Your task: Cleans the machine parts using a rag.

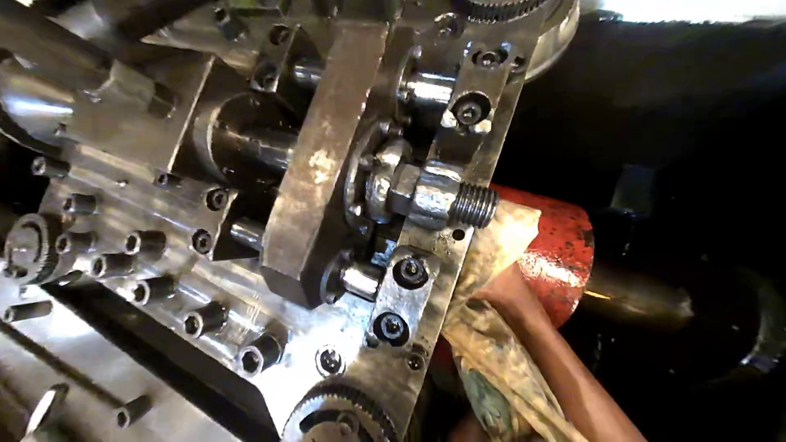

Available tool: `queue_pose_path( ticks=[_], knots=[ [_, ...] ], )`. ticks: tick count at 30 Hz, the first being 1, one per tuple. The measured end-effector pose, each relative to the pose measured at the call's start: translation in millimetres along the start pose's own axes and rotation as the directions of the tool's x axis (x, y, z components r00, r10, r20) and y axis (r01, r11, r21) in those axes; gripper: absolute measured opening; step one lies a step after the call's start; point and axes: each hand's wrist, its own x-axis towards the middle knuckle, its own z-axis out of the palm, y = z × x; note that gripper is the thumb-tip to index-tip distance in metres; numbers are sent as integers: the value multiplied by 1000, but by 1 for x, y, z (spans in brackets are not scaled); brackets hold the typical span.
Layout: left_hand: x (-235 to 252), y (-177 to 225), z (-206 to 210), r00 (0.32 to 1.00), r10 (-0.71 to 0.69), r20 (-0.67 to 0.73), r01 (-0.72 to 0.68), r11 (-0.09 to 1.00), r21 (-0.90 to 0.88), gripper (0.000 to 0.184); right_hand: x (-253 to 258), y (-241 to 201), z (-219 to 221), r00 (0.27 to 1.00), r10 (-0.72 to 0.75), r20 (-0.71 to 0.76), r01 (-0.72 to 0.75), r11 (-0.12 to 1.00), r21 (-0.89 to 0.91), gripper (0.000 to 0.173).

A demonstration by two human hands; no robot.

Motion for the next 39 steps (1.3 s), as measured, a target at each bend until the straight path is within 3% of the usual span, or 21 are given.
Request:
queue_pose_path(
  ticks=[2, 5, 7, 16, 19, 21, 26, 31, 37, 39],
  knots=[
    [-4, 4, -1, 1000, 8, -16, -7, 999, 33, 28, -1, -2, 1, 995, -93, -22, 93, 996, -8, 64],
    [-13, 2, -2, 999, 13, -44, -15, 999, -32, 23, 0, 4, 7, 926, -359, -121, 356, 934, -43, 65],
    [-18, 1, -1, 999, 9, -36, -12, 996, -87, 21, -3, 3, 7, 894, -429, -130, 420, 903, -90, 58],
    [-1, 0, 3, 999, -38, -3, 38, 998, -43, 19, 5, 4, -4, 936, -351, -25, 349, 935, -61, 56],
    [6, 3, 5, 999, 1, -49, -1, 1000, -5, 21, 20, 5, 4, 903, -422, -83, 415, 905, -95, 59],
    [7, 6, 4, 998, 27, -62, -27, 1000, -2, 22, 29, 4, 8, 842, -522, -135, 501, 850, -162, 56],
    [-4, 4, 12, 998, 4, -66, -6, 999, -34, 26, 25, -3, -5, 781, -620, -77, 600, 778, -188, 48],
    [-1, -5, 15, 995, -10, -103, 7, 999, -34, 26, 19, -11, -9, 876, -444, 189, 482, 834, -269, 50],
    [9, -6, 20, 977, -21, -214, 18, 1000, -18, 21, 29, -7, 10, 899, -438, 14, 435, 889, -142, 60],
    [10, -7, 22, 974, -14, -227, 13, 1000, -3, 20, 30, -6, 12, 895, -446, 18, 445, 889, -111, 60]
  ],
)
